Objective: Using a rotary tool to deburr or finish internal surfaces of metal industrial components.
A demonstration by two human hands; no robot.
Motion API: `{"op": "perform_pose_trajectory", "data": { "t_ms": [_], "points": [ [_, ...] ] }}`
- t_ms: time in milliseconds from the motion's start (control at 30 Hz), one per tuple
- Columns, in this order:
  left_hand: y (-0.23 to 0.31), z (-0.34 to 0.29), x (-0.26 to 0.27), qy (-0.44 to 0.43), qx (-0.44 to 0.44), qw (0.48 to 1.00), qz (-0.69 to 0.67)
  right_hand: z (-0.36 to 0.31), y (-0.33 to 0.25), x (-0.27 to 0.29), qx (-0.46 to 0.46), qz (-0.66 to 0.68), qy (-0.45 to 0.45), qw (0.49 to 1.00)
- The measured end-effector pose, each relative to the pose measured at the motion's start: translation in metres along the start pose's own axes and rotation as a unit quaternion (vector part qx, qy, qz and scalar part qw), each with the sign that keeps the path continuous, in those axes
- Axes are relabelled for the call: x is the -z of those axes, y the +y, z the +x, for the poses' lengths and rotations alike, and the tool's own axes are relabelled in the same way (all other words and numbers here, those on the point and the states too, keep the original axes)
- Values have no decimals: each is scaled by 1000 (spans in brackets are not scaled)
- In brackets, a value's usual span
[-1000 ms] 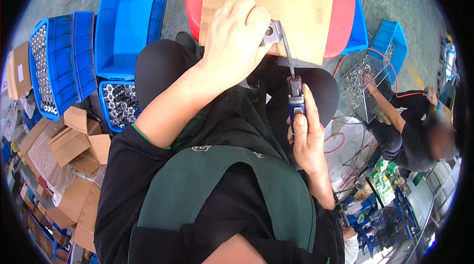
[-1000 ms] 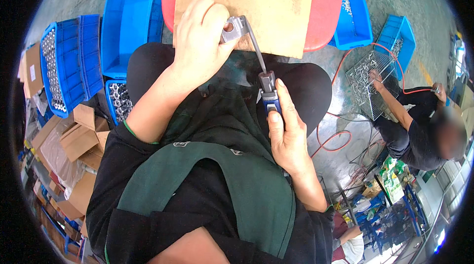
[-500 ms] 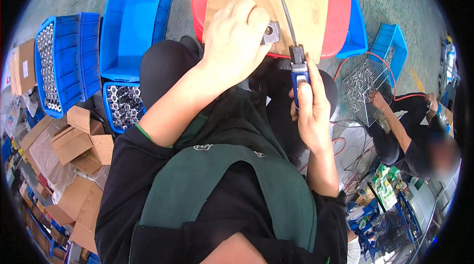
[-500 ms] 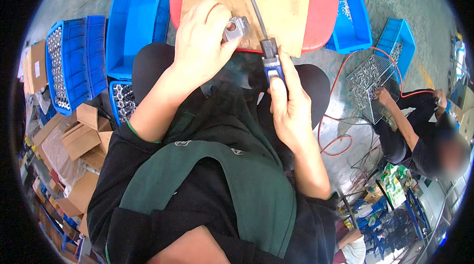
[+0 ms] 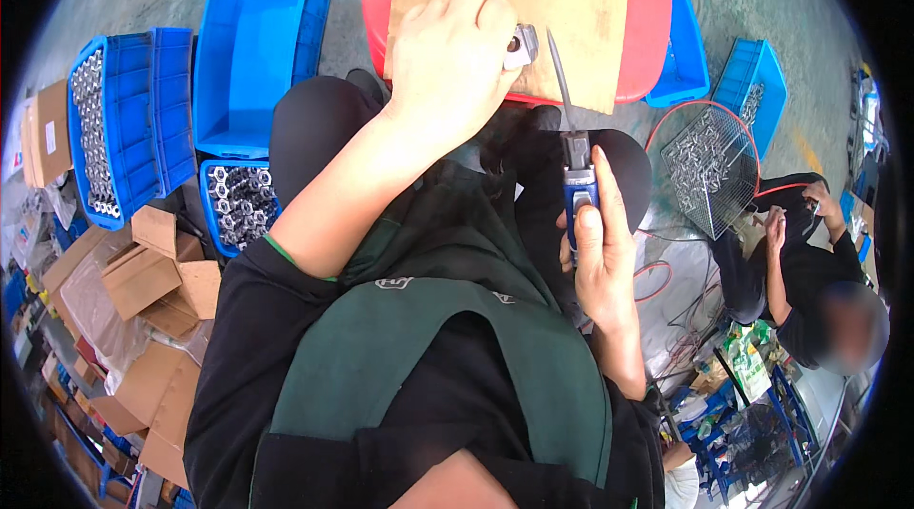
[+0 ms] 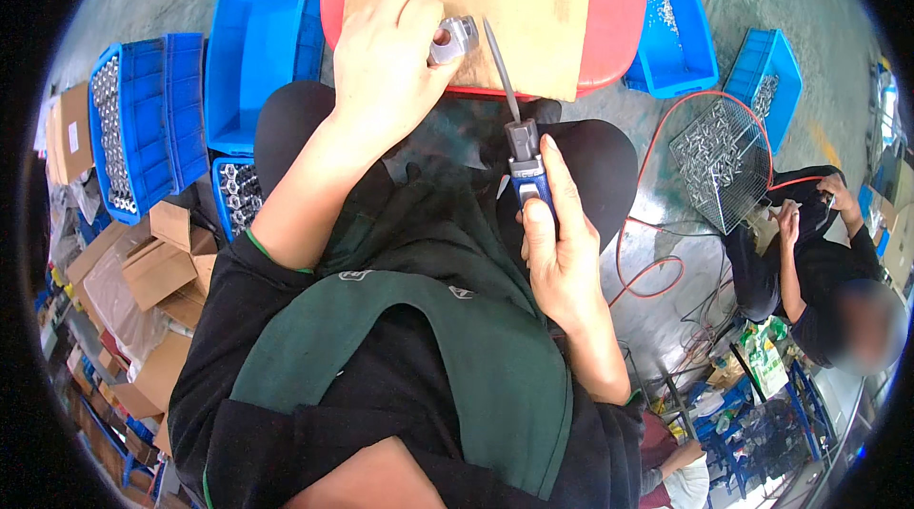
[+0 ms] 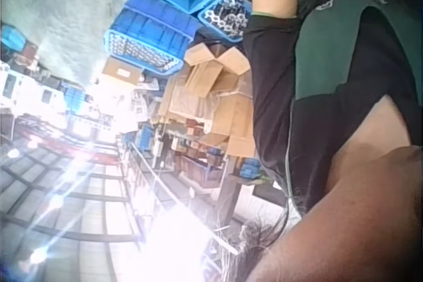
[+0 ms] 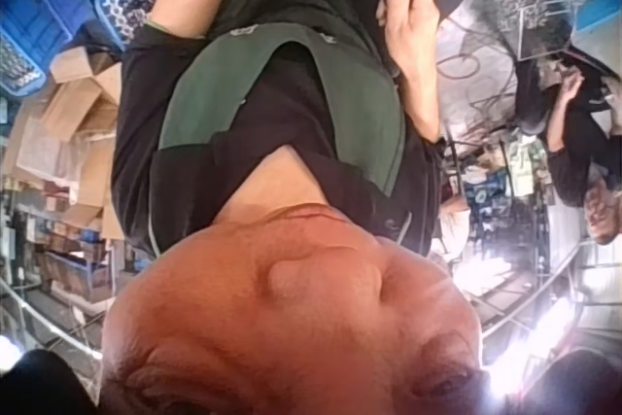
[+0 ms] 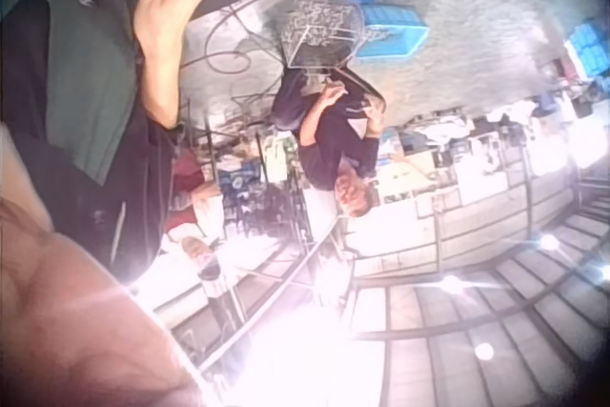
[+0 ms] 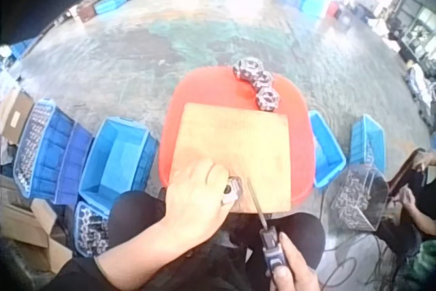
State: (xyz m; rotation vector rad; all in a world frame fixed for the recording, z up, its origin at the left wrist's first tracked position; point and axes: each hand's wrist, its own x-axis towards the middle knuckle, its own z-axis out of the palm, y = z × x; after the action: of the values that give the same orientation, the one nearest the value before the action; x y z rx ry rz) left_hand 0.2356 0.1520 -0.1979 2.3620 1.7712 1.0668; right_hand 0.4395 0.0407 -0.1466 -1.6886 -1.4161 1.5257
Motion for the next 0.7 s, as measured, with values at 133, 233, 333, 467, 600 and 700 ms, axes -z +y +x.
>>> {"op": "perform_pose_trajectory", "data": {
  "t_ms": [133,233,333,467,600,700],
  "points": [
    [0,0,-3,0,5,1000,-14,-3,3,-2,-26,-8,-13,1000],
    [0,0,-2,-3,5,1000,-23,2,9,-3,5,-82,-9,997],
    [-1,-1,-2,-4,7,999,-46,18,7,-6,24,-135,5,991],
    [-2,-2,-4,1,-1,998,-58,42,-1,-12,50,-124,15,991],
    [-3,-2,-4,-3,8,998,-67,45,-3,-12,58,-77,4,995],
    [-3,-3,-5,0,5,998,-66,24,15,-9,30,-123,11,992]
  ]
}}
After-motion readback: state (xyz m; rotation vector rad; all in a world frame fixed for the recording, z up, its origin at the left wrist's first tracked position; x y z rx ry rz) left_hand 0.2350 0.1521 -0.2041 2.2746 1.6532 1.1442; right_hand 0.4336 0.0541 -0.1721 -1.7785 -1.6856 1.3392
